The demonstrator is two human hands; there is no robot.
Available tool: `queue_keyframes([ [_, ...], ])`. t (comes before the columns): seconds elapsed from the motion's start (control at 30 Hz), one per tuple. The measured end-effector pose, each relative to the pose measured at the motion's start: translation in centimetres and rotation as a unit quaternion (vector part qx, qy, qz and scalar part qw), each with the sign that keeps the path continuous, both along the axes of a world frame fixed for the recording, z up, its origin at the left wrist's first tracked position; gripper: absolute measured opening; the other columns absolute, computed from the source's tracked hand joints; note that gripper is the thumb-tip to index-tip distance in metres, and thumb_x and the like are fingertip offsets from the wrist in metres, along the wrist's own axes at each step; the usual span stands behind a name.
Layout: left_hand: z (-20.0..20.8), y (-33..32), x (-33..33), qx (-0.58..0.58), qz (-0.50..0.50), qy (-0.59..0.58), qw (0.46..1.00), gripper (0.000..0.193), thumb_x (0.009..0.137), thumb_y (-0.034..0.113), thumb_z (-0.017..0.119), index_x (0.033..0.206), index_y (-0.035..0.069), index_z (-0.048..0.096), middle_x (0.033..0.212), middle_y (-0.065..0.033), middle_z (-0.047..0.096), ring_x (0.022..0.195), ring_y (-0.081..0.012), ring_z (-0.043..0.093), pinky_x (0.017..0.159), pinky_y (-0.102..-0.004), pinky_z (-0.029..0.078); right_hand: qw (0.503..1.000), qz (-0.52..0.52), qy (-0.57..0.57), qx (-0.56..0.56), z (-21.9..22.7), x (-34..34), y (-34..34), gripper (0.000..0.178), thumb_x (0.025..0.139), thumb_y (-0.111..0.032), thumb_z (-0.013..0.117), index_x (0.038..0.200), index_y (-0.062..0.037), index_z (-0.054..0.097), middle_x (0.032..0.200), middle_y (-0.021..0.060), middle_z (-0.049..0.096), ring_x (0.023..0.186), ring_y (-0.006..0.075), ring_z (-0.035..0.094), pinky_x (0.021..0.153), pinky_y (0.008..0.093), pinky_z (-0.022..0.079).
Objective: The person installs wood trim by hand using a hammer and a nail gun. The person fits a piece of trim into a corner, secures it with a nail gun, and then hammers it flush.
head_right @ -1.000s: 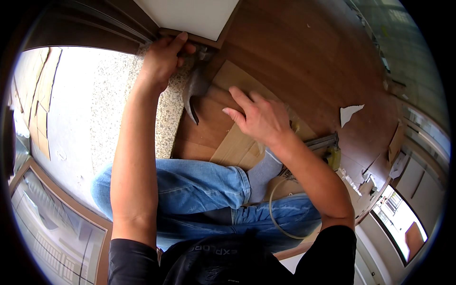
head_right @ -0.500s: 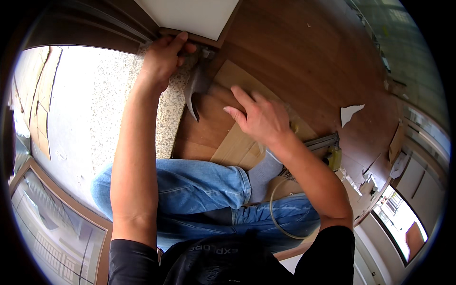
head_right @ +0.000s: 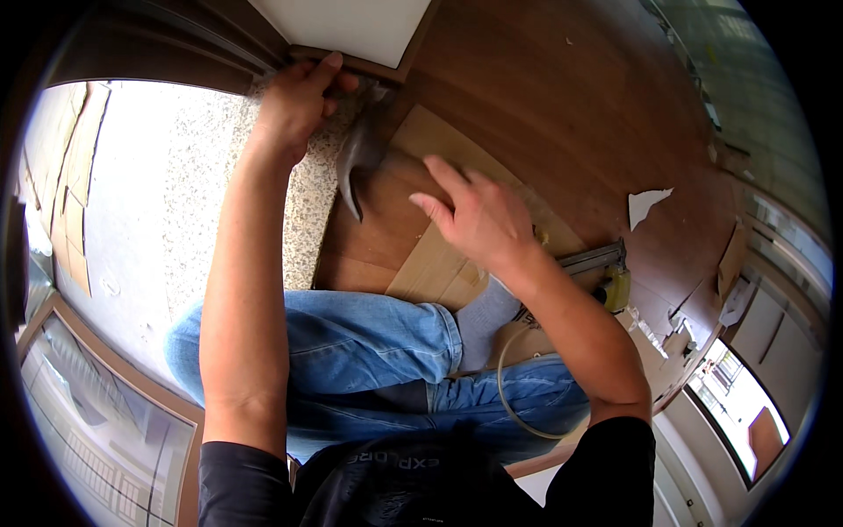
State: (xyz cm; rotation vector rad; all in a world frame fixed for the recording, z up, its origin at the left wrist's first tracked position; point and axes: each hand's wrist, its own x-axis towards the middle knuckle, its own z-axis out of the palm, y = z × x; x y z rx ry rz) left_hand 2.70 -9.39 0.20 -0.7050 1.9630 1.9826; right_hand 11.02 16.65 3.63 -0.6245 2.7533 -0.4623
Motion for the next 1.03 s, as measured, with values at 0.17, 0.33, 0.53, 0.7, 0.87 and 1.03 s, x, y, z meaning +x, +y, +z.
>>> queue_keyframes([
  [0.17, 0.2, -0.1, 0.0, 0.023, 0.008, -0.01, 1.0, 0.03, 0.105, 0.035, 0.067, 0.105, 0.005, 0.069, 0.093, -0.0024, 0.076, 0.067, -0.0068, 0.052, 0.06, -0.0237, 0.045, 1.0, 0.005, 0.006, 0.014, 0.7, 0.3, -0.4, 0.053, 0.098, -0.055, 0.066, 0.138, -0.0197, 0.065, 0.092, 0.0158, 0.073, 0.077, 0.0398, 0.073, 0.063, 0.0486, 0.059],
  [0.33, 0.1, 0.0, 0.0, 0.018, 0.006, -0.006, 1.0, 0.029, 0.105, 0.034, 0.068, 0.106, 0.005, 0.068, 0.094, -0.0027, 0.076, 0.066, -0.0069, 0.051, 0.06, -0.0234, 0.044, 0.999, -0.006, 0.033, -0.028, -0.6, -0.1, -0.2, 0.053, 0.098, -0.054, 0.068, 0.138, -0.0191, 0.065, 0.092, 0.0161, 0.073, 0.077, 0.0397, 0.073, 0.063, 0.0487, 0.059],
  [0.53, 0.0, -0.2, 0.2, 0.019, 0.0, 0.002, 1.0, 0.03, 0.104, 0.035, 0.068, 0.108, 0.005, 0.068, 0.094, -0.0029, 0.076, 0.067, -0.0072, 0.051, 0.061, -0.0236, 0.044, 1.0, 0.019, -0.001, -0.004, 0.7, 0.3, -0.5, 0.054, 0.097, -0.055, 0.068, 0.137, -0.0181, 0.065, 0.095, 0.0168, 0.074, 0.08, 0.0395, 0.073, 0.063, 0.0492, 0.059],
  [0.7, 0.4, 0.1, 0.0, 0.021, 0.009, -0.003, 1.0, 0.03, 0.104, 0.034, 0.068, 0.11, 0.005, 0.069, 0.093, -0.0029, 0.076, 0.067, -0.0072, 0.052, 0.062, -0.0235, 0.044, 0.999, -0.007, 0.029, -0.027, -0.4, 0.1, 0.0, 0.054, 0.097, -0.055, 0.069, 0.137, -0.0185, 0.065, 0.096, 0.0171, 0.075, 0.081, 0.0403, 0.073, 0.064, 0.0495, 0.059],
  [0.87, 0.5, -0.2, 0.2, 0.013, -0.001, -0.002, 1.0, 0.031, 0.104, 0.035, 0.069, 0.11, 0.005, 0.069, 0.094, -0.0034, 0.077, 0.067, -0.0073, 0.052, 0.062, -0.0229, 0.045, 1.0, 0.026, -0.003, 0.001, 0.3, 0.1, -0.1, 0.053, 0.097, -0.054, 0.069, 0.137, -0.0179, 0.065, 0.097, 0.0175, 0.075, 0.083, 0.041, 0.073, 0.065, 0.0494, 0.06],
  [1.03, 0.1, -0.2, -0.1, 0.016, -0.001, -0.005, 1.0, 0.034, 0.103, 0.037, 0.07, 0.114, 0.005, 0.07, 0.096, -0.0025, 0.077, 0.068, -0.0074, 0.053, 0.063, -0.024, 0.047, 0.999, 0.004, 0.021, -0.031, -0.3, 0.5, 0.1, 0.053, 0.098, -0.052, 0.069, 0.139, -0.0185, 0.064, 0.103, 0.0173, 0.076, 0.086, 0.0411, 0.074, 0.066, 0.0478, 0.061],
])
